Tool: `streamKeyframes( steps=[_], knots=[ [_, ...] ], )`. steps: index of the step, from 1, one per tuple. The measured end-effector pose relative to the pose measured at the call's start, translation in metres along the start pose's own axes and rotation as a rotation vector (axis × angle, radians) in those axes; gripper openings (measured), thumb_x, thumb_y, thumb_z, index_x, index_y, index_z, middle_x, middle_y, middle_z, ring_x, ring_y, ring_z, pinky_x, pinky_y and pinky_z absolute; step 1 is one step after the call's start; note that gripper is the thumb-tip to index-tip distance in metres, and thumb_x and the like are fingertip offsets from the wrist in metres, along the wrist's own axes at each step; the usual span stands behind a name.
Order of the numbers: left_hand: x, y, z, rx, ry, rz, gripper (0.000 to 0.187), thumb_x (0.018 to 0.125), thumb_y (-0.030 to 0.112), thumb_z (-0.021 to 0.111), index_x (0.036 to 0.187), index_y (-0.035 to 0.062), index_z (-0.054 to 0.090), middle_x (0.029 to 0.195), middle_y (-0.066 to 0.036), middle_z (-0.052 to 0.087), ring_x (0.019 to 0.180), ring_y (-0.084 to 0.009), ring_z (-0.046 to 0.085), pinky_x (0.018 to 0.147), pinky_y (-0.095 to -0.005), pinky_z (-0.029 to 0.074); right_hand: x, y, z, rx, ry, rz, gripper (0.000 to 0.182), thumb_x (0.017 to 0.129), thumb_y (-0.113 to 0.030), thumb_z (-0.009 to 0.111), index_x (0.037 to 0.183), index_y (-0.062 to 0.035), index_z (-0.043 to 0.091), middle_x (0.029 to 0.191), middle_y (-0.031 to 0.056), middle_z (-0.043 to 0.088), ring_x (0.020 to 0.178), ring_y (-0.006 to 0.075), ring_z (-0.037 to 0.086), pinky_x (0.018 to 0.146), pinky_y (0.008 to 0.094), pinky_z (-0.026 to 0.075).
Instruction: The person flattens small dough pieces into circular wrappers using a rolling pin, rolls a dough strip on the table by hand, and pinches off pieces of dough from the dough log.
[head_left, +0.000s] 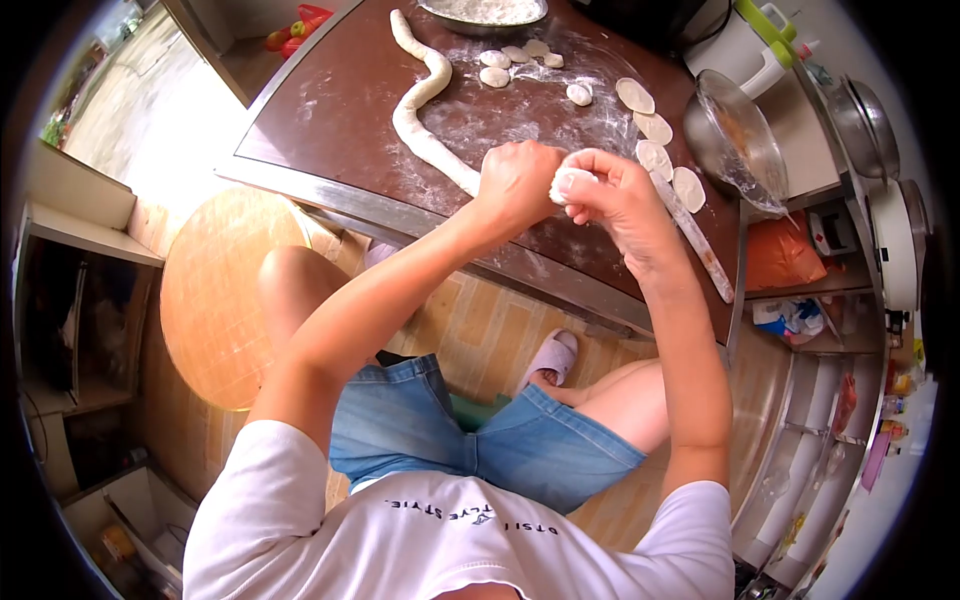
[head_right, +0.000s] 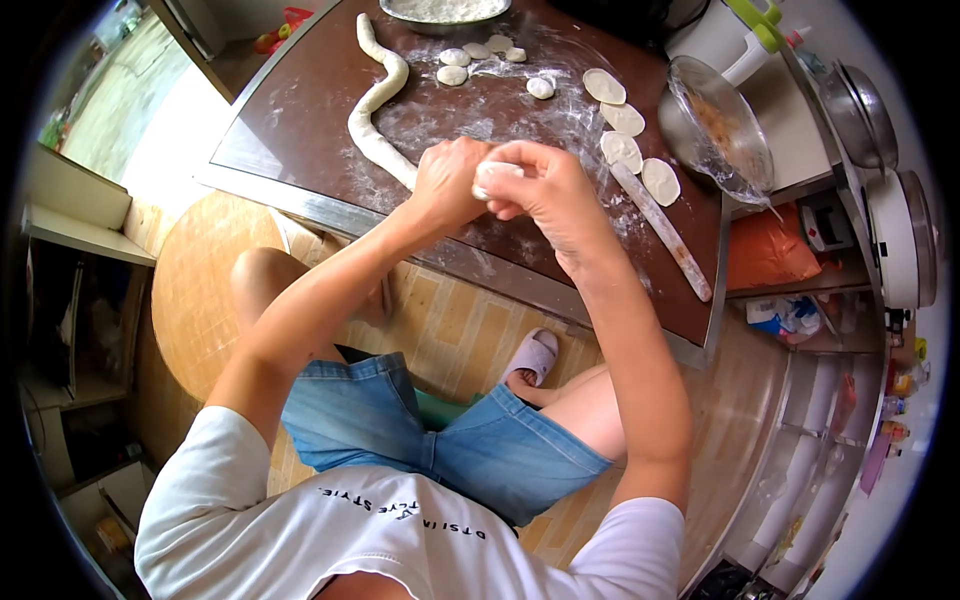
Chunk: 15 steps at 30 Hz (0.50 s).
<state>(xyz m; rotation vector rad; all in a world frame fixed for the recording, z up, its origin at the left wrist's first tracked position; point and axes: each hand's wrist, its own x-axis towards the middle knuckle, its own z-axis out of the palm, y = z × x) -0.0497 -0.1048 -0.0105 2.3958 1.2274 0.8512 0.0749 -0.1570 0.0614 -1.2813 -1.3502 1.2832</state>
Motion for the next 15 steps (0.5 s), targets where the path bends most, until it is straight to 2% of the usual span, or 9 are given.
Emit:
streamKeyframes(
  steps=[1, 2, 4, 6, 9, 10, 12, 13, 15],
  knots=[
    [0.001, -0.004, -0.004, -0.051, -0.137, -0.084, 0.026, 0.067, 0.028, 0.066, 0.079, 0.0057, 0.061, 0.067, -0.016, 0.063, 0.067, -0.0337, 0.063, 0.061, -0.0423, 0.050, 0.003, -0.014, 0.004, 0.064, -0.020, -0.052, 0.018, 0.076, -0.011, 0.067, 0.088, 0.0010, 0.061, 0.071, 0.0015, 0.060, 0.062, 0.0062, 0.055, 0.057, 0.0210, 0.043],
    [-0.001, -0.004, -0.004, -0.101, -0.125, -0.100, 0.028, 0.067, 0.029, 0.065, 0.082, 0.0056, 0.060, 0.070, -0.017, 0.063, 0.069, -0.0339, 0.063, 0.063, -0.0423, 0.049, 0.006, -0.021, 0.005, 0.131, -0.038, -0.101, 0.018, 0.077, -0.011, 0.067, 0.089, 0.0012, 0.061, 0.071, 0.0010, 0.060, 0.062, 0.0055, 0.055, 0.056, 0.0201, 0.043],
    [-0.004, -0.006, -0.003, -0.188, -0.117, -0.114, 0.033, 0.068, 0.030, 0.065, 0.089, 0.0053, 0.057, 0.074, -0.018, 0.063, 0.075, -0.0343, 0.062, 0.068, -0.0421, 0.048, 0.040, -0.003, -0.017, -0.530, 0.236, -0.422, 0.027, 0.078, -0.017, 0.068, 0.096, 0.0012, 0.062, 0.079, 0.0060, 0.065, 0.066, 0.0114, 0.060, 0.062, 0.0244, 0.048],
    [-0.008, -0.020, 0.003, -0.333, -0.142, -0.071, 0.042, 0.071, 0.024, 0.069, 0.100, 0.0047, 0.047, 0.074, -0.019, 0.060, 0.075, -0.0358, 0.060, 0.067, -0.0413, 0.046, 0.049, 0.010, -0.026, -0.823, 0.231, -0.336, 0.032, 0.076, -0.020, 0.069, 0.102, -0.0022, 0.063, 0.085, 0.0095, 0.067, 0.071, 0.0164, 0.064, 0.067, 0.0276, 0.050],
    [-0.008, -0.031, 0.004, -0.453, -0.169, -0.050, 0.049, 0.071, 0.017, 0.070, 0.107, 0.0020, 0.039, 0.085, -0.021, 0.060, 0.083, -0.0359, 0.060, 0.072, -0.0401, 0.046, 0.029, 0.026, -0.018, -0.611, -0.023, -0.311, 0.032, 0.075, -0.019, 0.069, 0.105, -0.0084, 0.064, 0.084, 0.0121, 0.066, 0.075, 0.0207, 0.065, 0.071, 0.0307, 0.050],
    [-0.009, -0.030, 0.004, -0.473, -0.152, -0.029, 0.050, 0.071, 0.017, 0.069, 0.106, 0.0010, 0.038, 0.084, -0.022, 0.060, 0.083, -0.0370, 0.060, 0.072, -0.0414, 0.046, 0.023, 0.033, -0.013, -0.603, -0.074, -0.366, 0.028, 0.075, -0.017, 0.068, 0.101, -0.0062, 0.064, 0.082, 0.0104, 0.066, 0.074, 0.0190, 0.064, 0.070, 0.0308, 0.050],
    [-0.009, -0.030, 0.001, -0.511, -0.117, 0.025, 0.052, 0.070, 0.017, 0.069, 0.106, -0.0010, 0.036, 0.082, -0.024, 0.060, 0.083, -0.0392, 0.060, 0.071, -0.0439, 0.046, 0.021, 0.046, -0.013, -0.580, -0.040, -0.326, 0.024, 0.075, -0.017, 0.068, 0.096, -0.0053, 0.063, 0.082, 0.0085, 0.065, 0.073, 0.0149, 0.062, 0.069, 0.0290, 0.050],
    [-0.012, -0.028, 0.000, -0.548, -0.113, 0.008, 0.048, 0.074, 0.020, 0.069, 0.109, 0.0030, 0.042, 0.082, -0.021, 0.061, 0.082, -0.0355, 0.061, 0.071, -0.0405, 0.046, 0.020, 0.048, -0.013, -0.532, -0.030, -0.276, 0.023, 0.075, -0.016, 0.068, 0.095, -0.0050, 0.063, 0.084, 0.0082, 0.065, 0.073, 0.0140, 0.062, 0.068, 0.0283, 0.049],
    [-0.016, -0.019, -0.010, -0.232, -0.205, -0.053, 0.041, 0.075, 0.024, 0.068, 0.104, 0.0041, 0.048, 0.079, -0.020, 0.062, 0.080, -0.0360, 0.061, 0.070, -0.0414, 0.046, 0.018, 0.049, -0.013, -0.433, -0.019, -0.176, 0.022, 0.075, -0.016, 0.068, 0.094, -0.0043, 0.062, 0.087, 0.0075, 0.064, 0.075, 0.0121, 0.062, 0.067, 0.0268, 0.049]
  ],
)
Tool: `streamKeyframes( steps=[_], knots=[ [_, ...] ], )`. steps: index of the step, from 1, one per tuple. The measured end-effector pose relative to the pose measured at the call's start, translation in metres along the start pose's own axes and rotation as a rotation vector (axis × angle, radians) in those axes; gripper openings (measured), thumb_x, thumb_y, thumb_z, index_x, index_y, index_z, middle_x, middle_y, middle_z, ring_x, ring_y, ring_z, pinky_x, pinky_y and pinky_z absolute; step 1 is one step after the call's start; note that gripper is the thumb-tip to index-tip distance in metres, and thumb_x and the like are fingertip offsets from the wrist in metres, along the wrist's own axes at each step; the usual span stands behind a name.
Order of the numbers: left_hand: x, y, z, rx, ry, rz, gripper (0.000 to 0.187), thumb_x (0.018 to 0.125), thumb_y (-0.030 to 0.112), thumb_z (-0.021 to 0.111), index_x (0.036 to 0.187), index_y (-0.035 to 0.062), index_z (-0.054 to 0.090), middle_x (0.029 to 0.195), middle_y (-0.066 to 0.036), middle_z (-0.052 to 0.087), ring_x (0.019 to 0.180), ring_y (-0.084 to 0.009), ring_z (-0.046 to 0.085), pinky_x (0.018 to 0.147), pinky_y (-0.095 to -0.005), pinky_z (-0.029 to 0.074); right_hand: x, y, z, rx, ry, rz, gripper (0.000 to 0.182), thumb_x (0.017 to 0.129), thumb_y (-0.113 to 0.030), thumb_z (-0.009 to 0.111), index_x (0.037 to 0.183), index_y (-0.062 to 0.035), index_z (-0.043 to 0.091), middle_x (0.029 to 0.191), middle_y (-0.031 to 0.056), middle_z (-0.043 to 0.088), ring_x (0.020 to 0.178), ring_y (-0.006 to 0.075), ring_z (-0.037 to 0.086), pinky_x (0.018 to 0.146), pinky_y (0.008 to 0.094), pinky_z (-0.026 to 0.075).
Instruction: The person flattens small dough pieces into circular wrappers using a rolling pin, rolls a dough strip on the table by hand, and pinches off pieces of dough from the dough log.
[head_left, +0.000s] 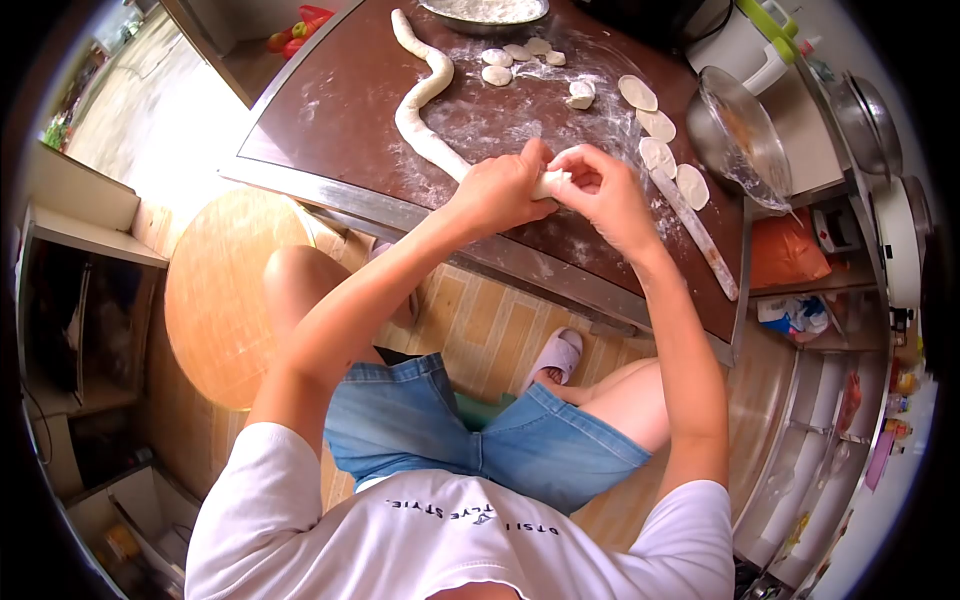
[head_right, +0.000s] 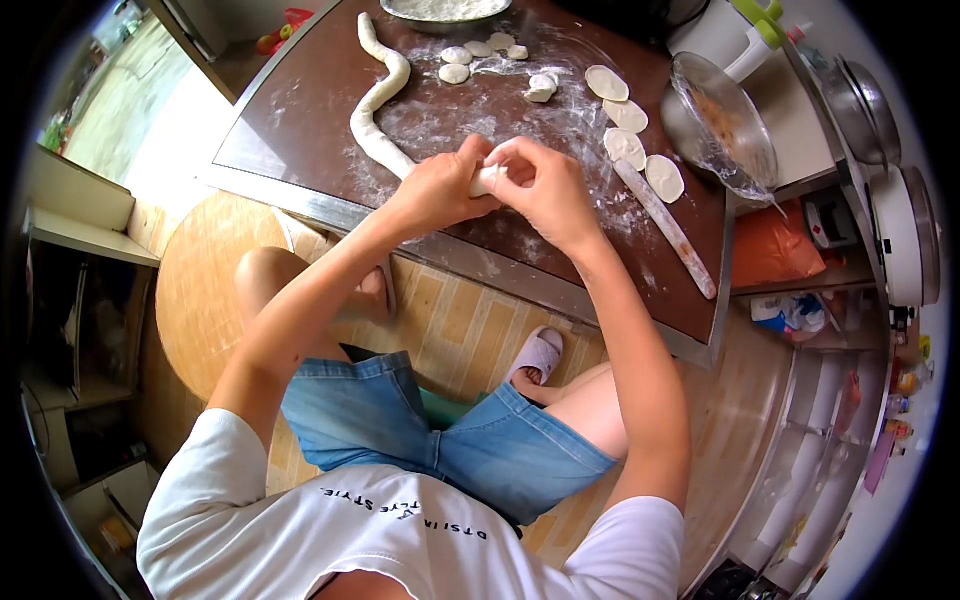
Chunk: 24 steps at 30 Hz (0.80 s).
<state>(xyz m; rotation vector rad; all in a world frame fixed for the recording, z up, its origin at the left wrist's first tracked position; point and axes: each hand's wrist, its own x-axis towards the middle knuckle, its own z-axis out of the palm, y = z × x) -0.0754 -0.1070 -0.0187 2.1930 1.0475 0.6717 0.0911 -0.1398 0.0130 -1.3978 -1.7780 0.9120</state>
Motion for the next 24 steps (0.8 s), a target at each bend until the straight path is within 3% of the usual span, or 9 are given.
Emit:
streamKeyframes(
  steps=[1, 3, 7, 11, 14, 17, 20, 23, 24],
  knots=[
    [-0.002, 0.004, -0.003, 0.154, -0.033, -0.053, 0.038, 0.075, 0.026, 0.068, 0.102, 0.0046, 0.051, 0.078, -0.020, 0.062, 0.079, -0.0362, 0.061, 0.069, -0.0418, 0.047, 0.000, 0.001, -0.002, 0.006, -0.002, 0.007, 0.024, 0.075, -0.016, 0.069, 0.095, -0.0044, 0.062, 0.089, 0.0074, 0.064, 0.075, 0.0116, 0.062, 0.067, 0.0263, 0.048],
    [-0.001, -0.001, -0.002, 0.042, 0.039, -0.008, 0.032, 0.074, 0.031, 0.068, 0.093, 0.0060, 0.060, 0.074, -0.017, 0.063, 0.074, -0.0358, 0.061, 0.066, -0.0430, 0.047, 0.001, -0.002, -0.008, 0.015, 0.000, 0.022, 0.026, 0.075, -0.017, 0.070, 0.097, -0.0046, 0.062, 0.092, 0.0073, 0.063, 0.076, 0.0106, 0.061, 0.066, 0.0252, 0.048],
    [0.006, 0.000, -0.005, -0.020, 0.063, 0.037, 0.034, 0.072, 0.031, 0.069, 0.095, 0.0071, 0.063, 0.074, -0.017, 0.063, 0.072, -0.0350, 0.061, 0.065, -0.0427, 0.046, -0.009, -0.021, 0.001, -0.143, 0.124, -0.287, 0.028, 0.073, -0.010, 0.070, 0.100, -0.0051, 0.063, 0.095, 0.0082, 0.063, 0.076, 0.0162, 0.062, 0.067, 0.0274, 0.049],
    [0.009, 0.009, -0.014, 0.119, -0.031, -0.052, 0.031, 0.072, 0.031, 0.066, 0.091, 0.0066, 0.063, 0.074, -0.017, 0.063, 0.074, -0.0350, 0.062, 0.065, -0.0439, 0.048, -0.012, -0.029, 0.005, -0.207, 0.155, -0.273, 0.026, 0.072, -0.005, 0.067, 0.098, -0.0043, 0.063, 0.091, 0.0097, 0.064, 0.075, 0.0194, 0.062, 0.065, 0.0294, 0.050],
    [0.010, 0.011, -0.002, 0.079, 0.170, 0.000, 0.023, 0.071, 0.025, 0.064, 0.083, 0.0060, 0.063, 0.070, -0.017, 0.062, 0.071, -0.0356, 0.061, 0.062, -0.0444, 0.048, -0.010, -0.031, 0.007, -0.256, 0.205, -0.190, 0.021, 0.072, -0.005, 0.066, 0.093, -0.0026, 0.062, 0.088, 0.0119, 0.064, 0.072, 0.0219, 0.062, 0.064, 0.0315, 0.049],
    [0.011, 0.017, 0.003, 0.133, 0.256, -0.002, 0.027, 0.068, 0.022, 0.064, 0.090, 0.0075, 0.061, 0.070, -0.017, 0.062, 0.069, -0.0361, 0.060, 0.061, -0.0444, 0.047, -0.010, -0.032, 0.010, -0.314, 0.268, -0.197, 0.018, 0.072, -0.005, 0.064, 0.089, -0.0012, 0.061, 0.085, 0.0140, 0.063, 0.070, 0.0248, 0.062, 0.063, 0.0327, 0.049],
    [0.012, 0.021, 0.004, 0.230, 0.258, 0.000, 0.024, 0.068, 0.023, 0.064, 0.086, 0.0075, 0.060, 0.068, -0.018, 0.062, 0.068, -0.0355, 0.061, 0.060, -0.0448, 0.046, -0.010, -0.031, 0.012, -0.451, 0.320, -0.247, 0.018, 0.071, -0.004, 0.064, 0.088, -0.0003, 0.060, 0.083, 0.0147, 0.063, 0.068, 0.0268, 0.061, 0.062, 0.0323, 0.049],
    [0.015, 0.013, 0.015, 0.379, 0.295, 0.074, 0.019, 0.069, 0.025, 0.063, 0.075, 0.0076, 0.061, 0.061, -0.014, 0.061, 0.059, -0.0339, 0.062, 0.055, -0.0438, 0.048, -0.011, -0.043, 0.006, -0.360, 0.200, 0.001, 0.019, 0.071, -0.005, 0.066, 0.089, 0.0001, 0.061, 0.082, 0.0168, 0.063, 0.069, 0.0267, 0.063, 0.063, 0.0320, 0.049],
    [0.013, 0.009, 0.016, 0.341, 0.288, 0.091, 0.021, 0.069, 0.027, 0.064, 0.075, 0.0075, 0.061, 0.061, -0.014, 0.061, 0.061, -0.0339, 0.062, 0.056, -0.0435, 0.049, -0.011, -0.051, 0.003, -0.031, 0.072, 0.095, 0.020, 0.072, -0.007, 0.066, 0.090, -0.0001, 0.061, 0.082, 0.0172, 0.064, 0.070, 0.0261, 0.063, 0.064, 0.0317, 0.050]
  ],
)
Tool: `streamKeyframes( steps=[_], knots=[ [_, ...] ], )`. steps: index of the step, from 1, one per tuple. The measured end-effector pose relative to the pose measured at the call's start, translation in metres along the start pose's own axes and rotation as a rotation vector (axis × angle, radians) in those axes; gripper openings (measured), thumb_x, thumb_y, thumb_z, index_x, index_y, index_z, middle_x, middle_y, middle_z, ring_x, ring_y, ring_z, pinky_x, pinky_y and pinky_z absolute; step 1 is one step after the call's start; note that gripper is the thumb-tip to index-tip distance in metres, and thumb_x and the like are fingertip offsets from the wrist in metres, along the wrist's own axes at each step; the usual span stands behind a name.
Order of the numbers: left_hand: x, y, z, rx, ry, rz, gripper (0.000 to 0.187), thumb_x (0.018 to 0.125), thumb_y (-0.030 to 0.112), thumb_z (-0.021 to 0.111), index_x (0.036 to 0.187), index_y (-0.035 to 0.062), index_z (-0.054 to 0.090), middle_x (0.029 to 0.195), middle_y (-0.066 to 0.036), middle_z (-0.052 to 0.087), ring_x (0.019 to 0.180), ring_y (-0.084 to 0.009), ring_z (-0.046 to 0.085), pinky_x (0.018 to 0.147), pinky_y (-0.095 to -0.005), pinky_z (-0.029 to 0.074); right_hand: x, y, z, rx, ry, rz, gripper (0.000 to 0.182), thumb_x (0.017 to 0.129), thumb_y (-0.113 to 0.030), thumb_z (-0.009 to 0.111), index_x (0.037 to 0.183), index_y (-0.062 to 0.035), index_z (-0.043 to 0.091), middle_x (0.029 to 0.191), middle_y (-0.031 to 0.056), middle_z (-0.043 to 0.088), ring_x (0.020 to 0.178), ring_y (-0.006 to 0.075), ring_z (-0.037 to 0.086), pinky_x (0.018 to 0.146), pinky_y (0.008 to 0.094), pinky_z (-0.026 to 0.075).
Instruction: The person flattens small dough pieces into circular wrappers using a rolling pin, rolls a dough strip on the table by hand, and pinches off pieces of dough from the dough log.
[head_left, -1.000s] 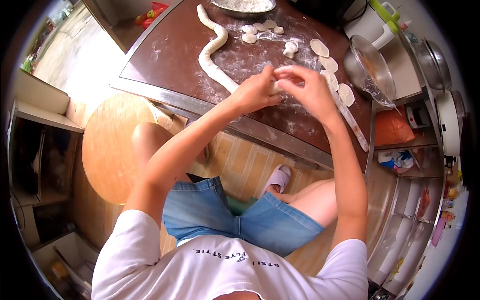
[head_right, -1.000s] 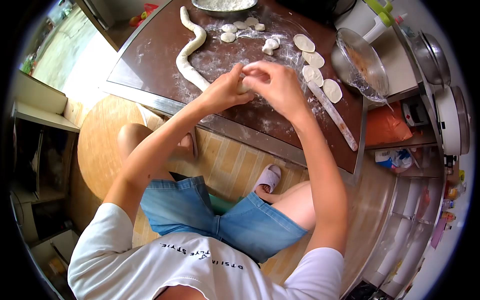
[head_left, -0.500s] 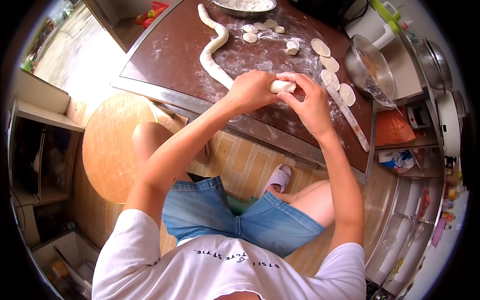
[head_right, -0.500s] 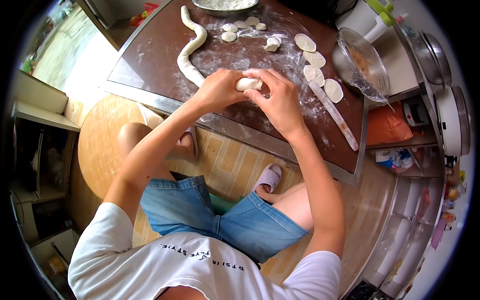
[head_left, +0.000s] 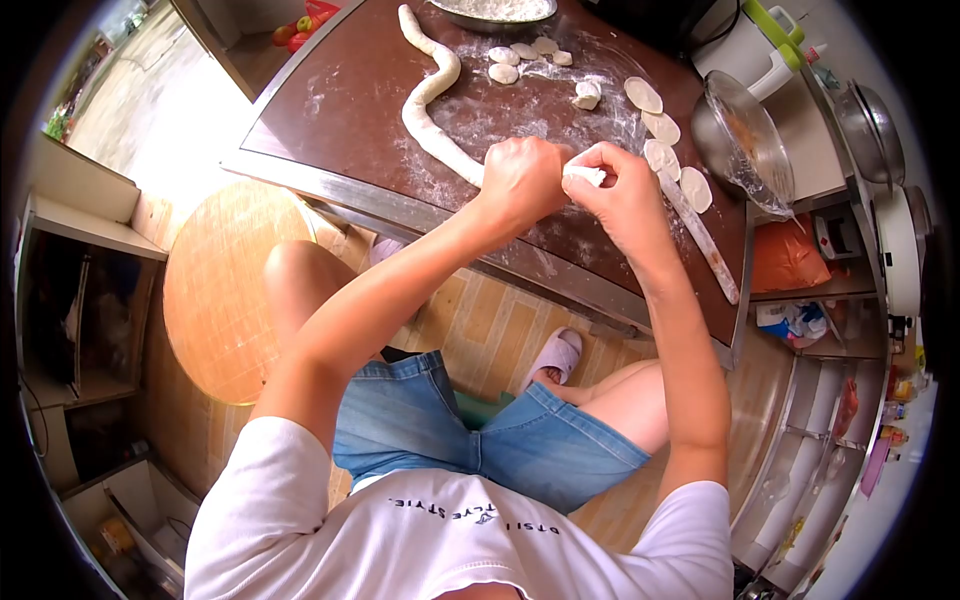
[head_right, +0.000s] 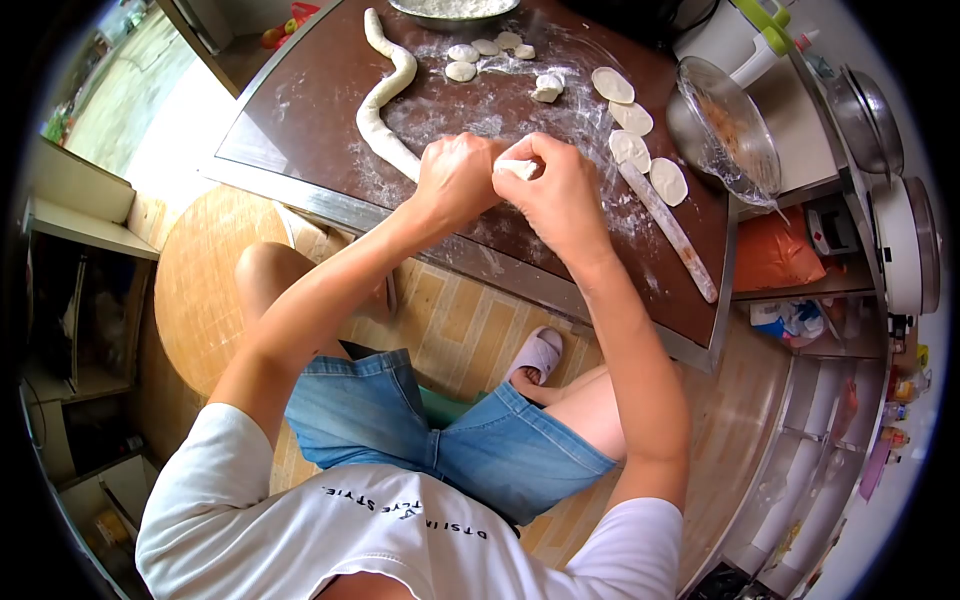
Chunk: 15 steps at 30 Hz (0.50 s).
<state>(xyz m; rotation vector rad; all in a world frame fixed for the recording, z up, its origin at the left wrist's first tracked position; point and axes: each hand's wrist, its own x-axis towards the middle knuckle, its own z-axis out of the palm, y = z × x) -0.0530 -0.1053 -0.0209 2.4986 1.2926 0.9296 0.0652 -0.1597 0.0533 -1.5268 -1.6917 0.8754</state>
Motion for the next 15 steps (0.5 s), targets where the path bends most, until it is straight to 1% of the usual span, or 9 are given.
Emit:
streamKeyframes(
  steps=[2, 5, 6, 8, 9, 10, 11, 13, 15],
  knots=[
    [-0.003, -0.009, -0.001, -0.080, -0.001, 0.025, 0.024, 0.068, 0.029, 0.065, 0.077, 0.0072, 0.061, 0.063, -0.014, 0.062, 0.063, -0.0341, 0.062, 0.058, -0.0431, 0.049, 0.002, -0.015, -0.005, 0.636, -0.292, 0.200, 0.023, 0.073, -0.010, 0.067, 0.093, -0.0004, 0.062, 0.081, 0.0182, 0.064, 0.072, 0.0247, 0.065, 0.065, 0.0312, 0.050],
    [-0.001, -0.004, -0.008, -0.206, -0.176, -0.157, 0.032, 0.072, 0.035, 0.066, 0.085, 0.0071, 0.057, 0.070, -0.016, 0.062, 0.070, -0.0348, 0.061, 0.062, -0.0429, 0.046, 0.045, -0.007, -0.015, 0.073, 0.195, -0.322, 0.029, 0.076, -0.015, 0.067, 0.101, -0.0024, 0.062, 0.081, 0.0171, 0.066, 0.075, 0.0222, 0.066, 0.068, 0.0303, 0.051],
    [-0.001, -0.008, -0.013, -0.256, -0.238, -0.182, 0.037, 0.072, 0.033, 0.069, 0.092, 0.0064, 0.053, 0.079, -0.018, 0.063, 0.074, -0.0353, 0.061, 0.065, -0.0425, 0.046, 0.054, 0.001, -0.020, -0.068, 0.177, -0.301, 0.030, 0.076, -0.016, 0.068, 0.102, -0.0030, 0.062, 0.081, 0.0160, 0.066, 0.075, 0.0218, 0.066, 0.068, 0.0302, 0.051],
    [-0.006, -0.018, -0.010, -0.361, -0.244, -0.166, 0.040, 0.071, 0.028, 0.070, 0.097, 0.0065, 0.049, 0.082, -0.018, 0.062, 0.076, -0.0353, 0.061, 0.067, -0.0423, 0.046, 0.062, 0.022, -0.023, -0.347, 0.136, -0.254, 0.032, 0.076, -0.017, 0.068, 0.105, -0.0040, 0.062, 0.082, 0.0138, 0.067, 0.075, 0.0210, 0.066, 0.069, 0.0299, 0.051],
    [-0.006, -0.026, -0.008, -0.408, -0.238, -0.161, 0.042, 0.071, 0.026, 0.071, 0.100, 0.0066, 0.047, 0.084, -0.019, 0.062, 0.078, -0.0353, 0.061, 0.069, -0.0421, 0.046, 0.060, 0.021, -0.021, -0.314, 0.080, -0.254, 0.032, 0.076, -0.016, 0.067, 0.105, -0.0039, 0.062, 0.082, 0.0132, 0.067, 0.076, 0.0213, 0.066, 0.070, 0.0303, 0.051],
    [-0.008, -0.031, -0.005, -0.444, -0.170, -0.071, 0.046, 0.070, 0.025, 0.071, 0.102, 0.0064, 0.043, 0.078, -0.018, 0.062, 0.078, -0.0376, 0.061, 0.067, -0.0462, 0.046, 0.049, 0.021, -0.016, -0.280, 0.014, -0.251, 0.031, 0.076, -0.016, 0.067, 0.104, -0.0037, 0.062, 0.083, 0.0127, 0.067, 0.076, 0.0216, 0.066, 0.070, 0.0307, 0.051],
    [-0.012, -0.034, -0.002, -0.452, -0.153, -0.074, 0.047, 0.070, 0.024, 0.071, 0.102, 0.0062, 0.043, 0.078, -0.017, 0.062, 0.077, -0.0375, 0.061, 0.067, -0.0461, 0.046, 0.037, 0.023, -0.012, -0.244, -0.050, -0.239, 0.031, 0.076, -0.015, 0.067, 0.104, -0.0036, 0.061, 0.084, 0.0122, 0.067, 0.076, 0.0219, 0.066, 0.070, 0.0311, 0.051],
    [-0.010, -0.032, -0.004, -0.468, -0.113, -0.062, 0.048, 0.069, 0.023, 0.072, 0.102, 0.0058, 0.042, 0.076, -0.017, 0.063, 0.075, -0.0372, 0.060, 0.066, -0.0459, 0.046, 0.024, 0.042, 0.001, -0.134, -0.084, -0.281, 0.027, 0.076, -0.015, 0.067, 0.100, -0.0031, 0.062, 0.083, 0.0110, 0.066, 0.075, 0.0227, 0.065, 0.070, 0.0314, 0.051],
    [-0.012, -0.028, -0.004, -0.464, -0.140, -0.046, 0.044, 0.071, 0.023, 0.071, 0.102, 0.0059, 0.045, 0.077, -0.018, 0.062, 0.075, -0.0367, 0.061, 0.066, -0.0435, 0.046, 0.020, 0.048, 0.008, -0.035, -0.053, -0.214, 0.021, 0.077, -0.013, 0.067, 0.094, -0.0030, 0.061, 0.080, 0.0075, 0.066, 0.073, 0.0178, 0.065, 0.069, 0.0289, 0.051]
  ],
)
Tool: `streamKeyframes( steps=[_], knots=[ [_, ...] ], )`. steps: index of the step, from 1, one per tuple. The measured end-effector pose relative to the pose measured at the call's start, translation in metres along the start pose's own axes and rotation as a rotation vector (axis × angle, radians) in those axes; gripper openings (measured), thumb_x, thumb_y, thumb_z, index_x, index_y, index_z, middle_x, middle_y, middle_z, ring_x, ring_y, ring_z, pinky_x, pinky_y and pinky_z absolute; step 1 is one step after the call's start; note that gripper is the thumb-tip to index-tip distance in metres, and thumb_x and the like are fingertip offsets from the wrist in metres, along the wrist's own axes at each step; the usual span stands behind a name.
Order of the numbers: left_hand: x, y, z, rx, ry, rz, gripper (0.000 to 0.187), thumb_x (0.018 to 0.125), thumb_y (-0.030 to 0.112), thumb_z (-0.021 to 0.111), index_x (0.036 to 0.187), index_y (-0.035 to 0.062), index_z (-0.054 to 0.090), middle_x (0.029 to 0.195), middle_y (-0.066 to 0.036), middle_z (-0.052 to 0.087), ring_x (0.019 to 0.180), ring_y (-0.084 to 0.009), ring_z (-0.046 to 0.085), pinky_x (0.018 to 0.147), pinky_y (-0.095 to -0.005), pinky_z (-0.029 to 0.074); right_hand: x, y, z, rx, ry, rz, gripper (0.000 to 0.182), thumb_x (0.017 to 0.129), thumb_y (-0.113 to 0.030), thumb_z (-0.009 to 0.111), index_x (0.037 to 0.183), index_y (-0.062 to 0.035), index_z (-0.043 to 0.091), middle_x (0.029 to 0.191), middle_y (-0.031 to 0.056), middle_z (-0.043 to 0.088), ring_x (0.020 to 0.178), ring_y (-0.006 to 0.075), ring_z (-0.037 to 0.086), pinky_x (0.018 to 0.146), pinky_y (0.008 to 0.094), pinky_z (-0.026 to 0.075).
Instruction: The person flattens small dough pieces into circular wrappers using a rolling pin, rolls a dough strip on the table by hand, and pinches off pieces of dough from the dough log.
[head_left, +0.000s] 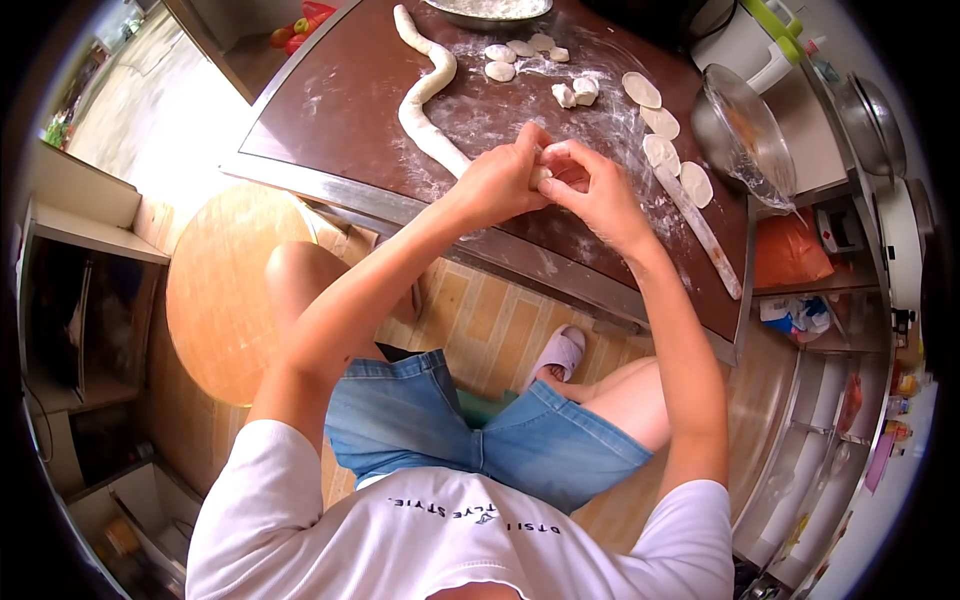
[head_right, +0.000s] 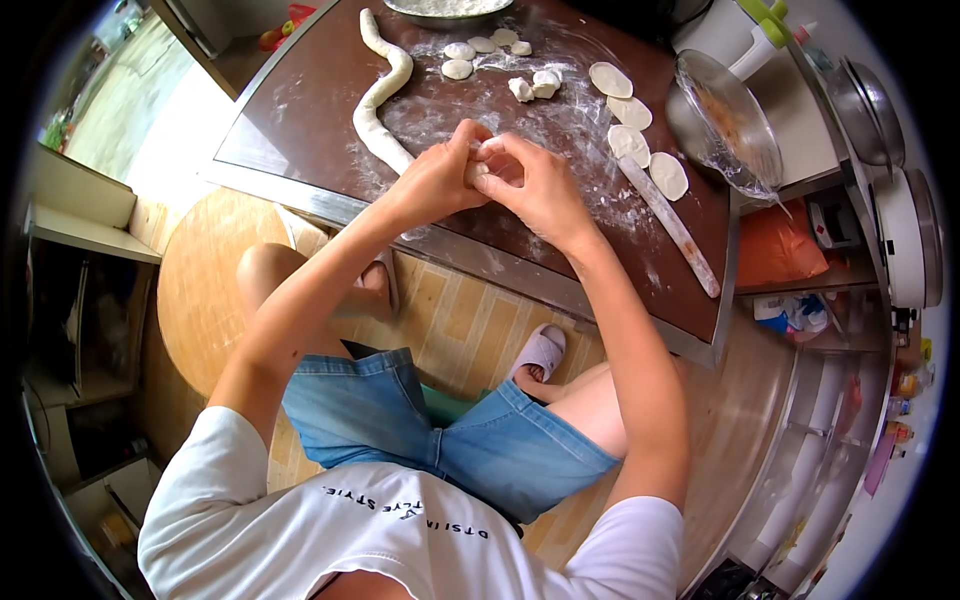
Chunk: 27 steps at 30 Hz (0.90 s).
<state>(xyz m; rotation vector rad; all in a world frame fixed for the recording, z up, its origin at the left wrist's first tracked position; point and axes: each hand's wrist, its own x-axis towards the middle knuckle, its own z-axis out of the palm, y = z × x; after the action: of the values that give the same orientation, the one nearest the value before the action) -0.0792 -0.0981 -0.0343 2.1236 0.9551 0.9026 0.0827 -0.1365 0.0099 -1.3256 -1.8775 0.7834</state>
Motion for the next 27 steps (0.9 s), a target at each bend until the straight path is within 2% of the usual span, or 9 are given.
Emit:
streamKeyframes(
  steps=[4, 5, 10, 14, 19, 24, 25, 26, 27],
  knots=[
    [-0.006, 0.011, -0.011, 0.341, -0.116, -0.019, 0.033, 0.073, 0.028, 0.069, 0.092, 0.0058, 0.053, 0.072, -0.017, 0.062, 0.073, -0.0366, 0.060, 0.064, -0.0425, 0.046, 0.001, 0.004, -0.001, 0.144, 0.030, 0.051, 0.018, 0.077, -0.012, 0.068, 0.091, -0.0041, 0.061, 0.078, 0.0044, 0.065, 0.071, 0.0110, 0.062, 0.066, 0.0255, 0.050],
    [-0.005, 0.012, -0.010, 0.259, -0.074, -0.069, 0.029, 0.073, 0.031, 0.068, 0.083, 0.0051, 0.060, 0.070, -0.017, 0.062, 0.071, -0.0362, 0.060, 0.062, -0.0426, 0.045, 0.001, 0.001, -0.005, 0.145, 0.026, 0.059, 0.019, 0.077, -0.012, 0.069, 0.091, -0.0041, 0.061, 0.080, 0.0046, 0.065, 0.072, 0.0109, 0.062, 0.066, 0.0254, 0.050],
    [0.005, 0.016, -0.012, 0.210, -0.083, -0.068, 0.029, 0.071, 0.032, 0.068, 0.086, 0.0075, 0.064, 0.073, -0.017, 0.063, 0.071, -0.0349, 0.061, 0.063, -0.0434, 0.047, -0.004, -0.015, -0.004, -0.022, 0.051, -0.156, 0.023, 0.074, -0.008, 0.068, 0.094, -0.0027, 0.060, 0.091, 0.0071, 0.061, 0.070, 0.0137, 0.061, 0.064, 0.0256, 0.050],
    [0.008, 0.026, -0.014, 0.299, -0.075, -0.111, 0.024, 0.072, 0.030, 0.065, 0.082, 0.0082, 0.065, 0.071, -0.016, 0.063, 0.070, -0.0349, 0.062, 0.062, -0.0435, 0.048, -0.004, -0.017, 0.001, -0.072, 0.102, -0.119, 0.023, 0.072, -0.006, 0.067, 0.094, -0.0023, 0.061, 0.087, 0.0074, 0.062, 0.069, 0.0160, 0.061, 0.062, 0.0272, 0.049],
    [0.011, 0.024, 0.004, 0.348, 0.084, -0.082, 0.019, 0.071, 0.028, 0.061, 0.070, 0.0090, 0.064, 0.068, -0.015, 0.063, 0.068, -0.0339, 0.063, 0.060, -0.0426, 0.049, -0.004, -0.017, 0.010, -0.298, 0.220, -0.046, 0.020, 0.072, -0.009, 0.065, 0.090, -0.0023, 0.061, 0.079, 0.0084, 0.063, 0.066, 0.0143, 0.061, 0.060, 0.0266, 0.048],
    [0.009, 0.025, -0.007, 0.271, -0.105, -0.109, 0.021, 0.069, 0.032, 0.063, 0.071, 0.0103, 0.064, 0.068, -0.014, 0.064, 0.067, -0.0327, 0.063, 0.060, -0.0417, 0.050, -0.003, -0.053, -0.008, 0.360, 0.033, 0.114, 0.020, 0.073, -0.010, 0.065, 0.091, -0.0025, 0.062, 0.078, 0.0099, 0.064, 0.066, 0.0120, 0.061, 0.061, 0.0267, 0.048],
    [0.007, 0.021, 0.002, 0.352, 0.034, -0.084, 0.026, 0.069, 0.035, 0.065, 0.076, 0.0103, 0.064, 0.069, -0.015, 0.063, 0.068, -0.0331, 0.063, 0.061, -0.0422, 0.050, 0.000, -0.065, -0.014, 0.511, -0.006, 0.122, 0.020, 0.074, -0.010, 0.065, 0.092, -0.0025, 0.062, 0.079, 0.0103, 0.064, 0.066, 0.0117, 0.061, 0.062, 0.0268, 0.049],
    [0.006, 0.016, 0.005, 0.300, 0.005, -0.096, 0.028, 0.071, 0.032, 0.066, 0.083, 0.0087, 0.057, 0.067, -0.014, 0.061, 0.068, -0.0333, 0.061, 0.060, -0.0415, 0.047, 0.013, -0.048, -0.024, 0.236, 0.252, -0.030, 0.021, 0.075, -0.011, 0.066, 0.094, -0.0033, 0.064, 0.082, 0.0106, 0.065, 0.067, 0.0136, 0.062, 0.064, 0.0266, 0.049],
    [0.004, 0.016, 0.001, 0.254, -0.019, -0.095, 0.031, 0.072, 0.029, 0.067, 0.089, 0.0081, 0.053, 0.069, -0.014, 0.061, 0.070, -0.0335, 0.061, 0.062, -0.0413, 0.047, 0.019, -0.032, -0.034, -0.043, 0.273, -0.024, 0.021, 0.075, -0.013, 0.067, 0.095, -0.0038, 0.064, 0.084, 0.0107, 0.065, 0.069, 0.0145, 0.062, 0.065, 0.0263, 0.049]
  ],
)
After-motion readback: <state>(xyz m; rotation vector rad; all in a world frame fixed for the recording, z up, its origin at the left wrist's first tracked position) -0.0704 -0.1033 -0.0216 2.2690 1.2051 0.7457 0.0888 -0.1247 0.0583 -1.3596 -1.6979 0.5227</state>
